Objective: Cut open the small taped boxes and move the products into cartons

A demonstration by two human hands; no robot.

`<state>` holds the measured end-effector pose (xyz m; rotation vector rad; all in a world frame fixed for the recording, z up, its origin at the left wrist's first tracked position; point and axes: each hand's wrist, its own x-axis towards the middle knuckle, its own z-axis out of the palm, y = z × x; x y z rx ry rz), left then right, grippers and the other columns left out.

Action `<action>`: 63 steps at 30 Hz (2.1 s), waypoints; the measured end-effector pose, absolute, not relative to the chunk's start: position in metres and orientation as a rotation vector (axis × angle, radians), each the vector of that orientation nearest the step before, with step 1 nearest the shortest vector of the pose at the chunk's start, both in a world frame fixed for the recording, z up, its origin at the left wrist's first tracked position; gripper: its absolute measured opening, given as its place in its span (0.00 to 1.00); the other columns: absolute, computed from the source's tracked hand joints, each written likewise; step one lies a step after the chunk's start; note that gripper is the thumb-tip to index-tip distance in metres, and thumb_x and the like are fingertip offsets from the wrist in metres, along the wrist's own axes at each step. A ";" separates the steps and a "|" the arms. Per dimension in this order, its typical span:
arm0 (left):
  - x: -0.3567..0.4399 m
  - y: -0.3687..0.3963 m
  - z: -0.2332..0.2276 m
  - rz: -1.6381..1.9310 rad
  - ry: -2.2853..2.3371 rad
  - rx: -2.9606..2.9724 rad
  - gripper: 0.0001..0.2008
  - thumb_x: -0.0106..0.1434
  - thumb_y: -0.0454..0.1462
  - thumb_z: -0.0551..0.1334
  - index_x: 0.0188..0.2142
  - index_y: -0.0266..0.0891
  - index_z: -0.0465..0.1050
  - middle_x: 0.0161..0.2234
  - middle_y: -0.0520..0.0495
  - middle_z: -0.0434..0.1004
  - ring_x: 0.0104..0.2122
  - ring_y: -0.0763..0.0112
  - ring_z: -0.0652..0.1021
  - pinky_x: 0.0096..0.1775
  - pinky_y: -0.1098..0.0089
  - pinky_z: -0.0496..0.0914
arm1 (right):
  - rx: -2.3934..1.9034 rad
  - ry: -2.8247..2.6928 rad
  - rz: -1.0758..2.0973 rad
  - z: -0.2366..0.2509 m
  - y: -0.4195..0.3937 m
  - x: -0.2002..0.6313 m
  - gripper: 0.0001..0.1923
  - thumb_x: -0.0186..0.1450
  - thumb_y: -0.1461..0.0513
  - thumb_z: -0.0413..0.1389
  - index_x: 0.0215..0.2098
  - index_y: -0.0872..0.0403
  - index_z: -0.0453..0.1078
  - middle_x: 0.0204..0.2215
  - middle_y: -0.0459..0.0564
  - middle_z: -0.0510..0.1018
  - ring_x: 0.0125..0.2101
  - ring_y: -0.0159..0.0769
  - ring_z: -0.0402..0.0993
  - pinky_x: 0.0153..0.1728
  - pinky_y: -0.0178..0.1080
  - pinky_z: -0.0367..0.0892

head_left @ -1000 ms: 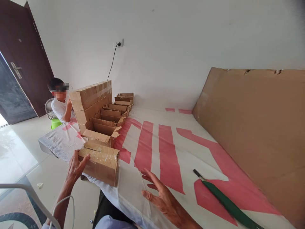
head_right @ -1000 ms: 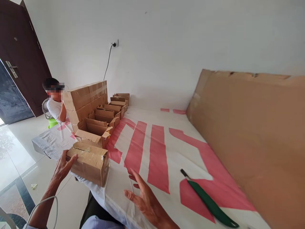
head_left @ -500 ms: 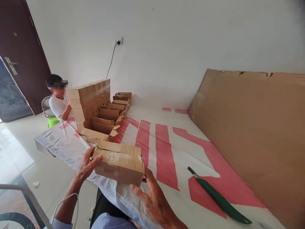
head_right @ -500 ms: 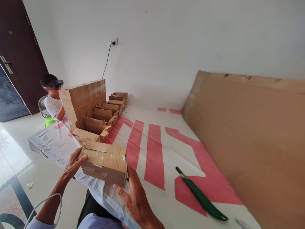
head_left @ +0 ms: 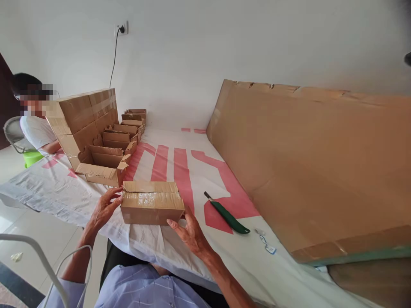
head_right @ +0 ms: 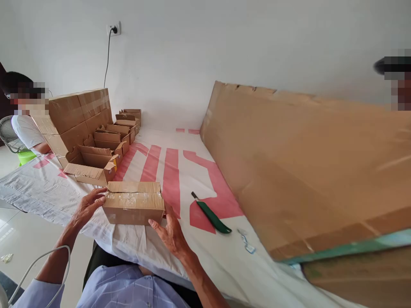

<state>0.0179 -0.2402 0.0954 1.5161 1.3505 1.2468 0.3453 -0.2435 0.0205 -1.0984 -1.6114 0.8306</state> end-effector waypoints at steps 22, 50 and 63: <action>0.022 -0.215 0.106 1.254 1.220 1.588 0.15 0.56 0.47 0.76 0.41 0.45 0.88 0.48 0.42 0.80 0.52 0.53 0.79 0.48 0.62 0.77 | -1.114 -1.585 0.852 0.025 -0.240 0.352 0.21 0.68 0.51 0.62 0.56 0.49 0.70 0.51 0.57 0.81 0.47 0.48 0.80 0.50 0.51 0.78; 0.032 -0.223 0.095 1.240 1.106 1.510 0.17 0.58 0.43 0.76 0.46 0.42 0.84 0.71 0.38 0.68 0.69 0.42 0.70 0.49 0.62 0.80 | -2.189 -1.935 -0.022 -0.014 -0.218 0.504 0.14 0.73 0.59 0.55 0.51 0.55 0.77 0.49 0.63 0.79 0.52 0.56 0.76 0.45 0.48 0.71; 0.035 -0.227 0.090 1.240 1.096 1.554 0.17 0.62 0.39 0.70 0.50 0.44 0.83 0.70 0.38 0.70 0.74 0.42 0.63 0.58 0.58 0.75 | -1.844 -1.492 0.134 0.027 -0.213 0.495 0.21 0.73 0.51 0.46 0.41 0.54 0.77 0.32 0.57 0.78 0.35 0.50 0.77 0.34 0.45 0.69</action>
